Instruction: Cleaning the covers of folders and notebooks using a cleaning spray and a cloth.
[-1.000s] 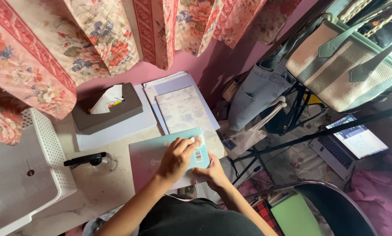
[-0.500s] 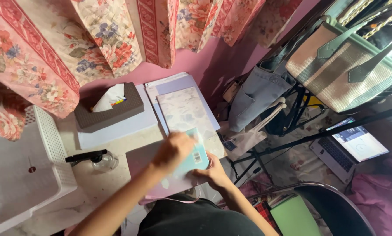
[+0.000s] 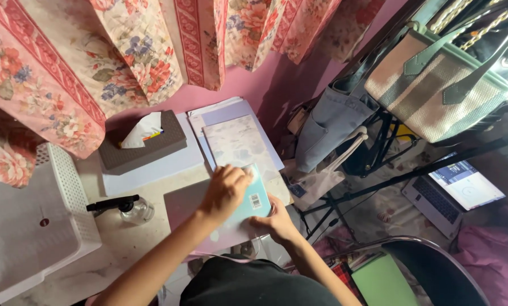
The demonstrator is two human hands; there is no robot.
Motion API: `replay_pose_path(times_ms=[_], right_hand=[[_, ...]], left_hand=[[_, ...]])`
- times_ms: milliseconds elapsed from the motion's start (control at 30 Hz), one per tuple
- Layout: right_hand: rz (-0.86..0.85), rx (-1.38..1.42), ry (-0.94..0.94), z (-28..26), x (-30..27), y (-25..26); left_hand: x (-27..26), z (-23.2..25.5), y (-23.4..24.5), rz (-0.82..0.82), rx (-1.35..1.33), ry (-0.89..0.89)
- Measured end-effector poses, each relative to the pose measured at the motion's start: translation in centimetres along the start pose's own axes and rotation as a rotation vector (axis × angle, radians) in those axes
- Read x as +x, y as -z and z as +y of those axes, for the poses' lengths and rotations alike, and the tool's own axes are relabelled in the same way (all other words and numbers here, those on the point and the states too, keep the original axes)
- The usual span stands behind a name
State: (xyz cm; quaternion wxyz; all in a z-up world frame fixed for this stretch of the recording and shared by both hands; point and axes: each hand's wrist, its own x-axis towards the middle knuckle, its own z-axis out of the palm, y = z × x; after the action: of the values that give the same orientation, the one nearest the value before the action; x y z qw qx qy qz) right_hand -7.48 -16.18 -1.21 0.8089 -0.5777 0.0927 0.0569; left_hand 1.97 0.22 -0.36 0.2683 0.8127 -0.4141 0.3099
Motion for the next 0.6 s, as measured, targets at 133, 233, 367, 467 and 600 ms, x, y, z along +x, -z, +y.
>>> replay_pose_path(times_ms=[133, 233, 367, 467, 600], right_hand=[[0.028, 0.043, -0.008, 1.5, 0.1, 0.7], [0.014, 0.031, 0.006, -0.5, -0.4, -0.7], [0.024, 0.053, 0.006, 0.1, -0.2, 0.2], [0.027, 0.070, -0.001, -0.6, -0.6, -0.5], [0.033, 0.137, -0.009, 0.5, -0.6, 0.0]], left_hand=[[-0.9, 1.9, -0.5, -0.033, -0.056, -0.006], [-1.1, 1.0, -0.5, 0.000, 0.011, 0.029], [-1.5, 1.6, -0.7, -0.033, -0.006, 0.002], [-1.3, 1.3, -0.4, -0.024, 0.000, 0.000], [-2.0, 1.8, -1.0, -0.069, -0.040, 0.002]])
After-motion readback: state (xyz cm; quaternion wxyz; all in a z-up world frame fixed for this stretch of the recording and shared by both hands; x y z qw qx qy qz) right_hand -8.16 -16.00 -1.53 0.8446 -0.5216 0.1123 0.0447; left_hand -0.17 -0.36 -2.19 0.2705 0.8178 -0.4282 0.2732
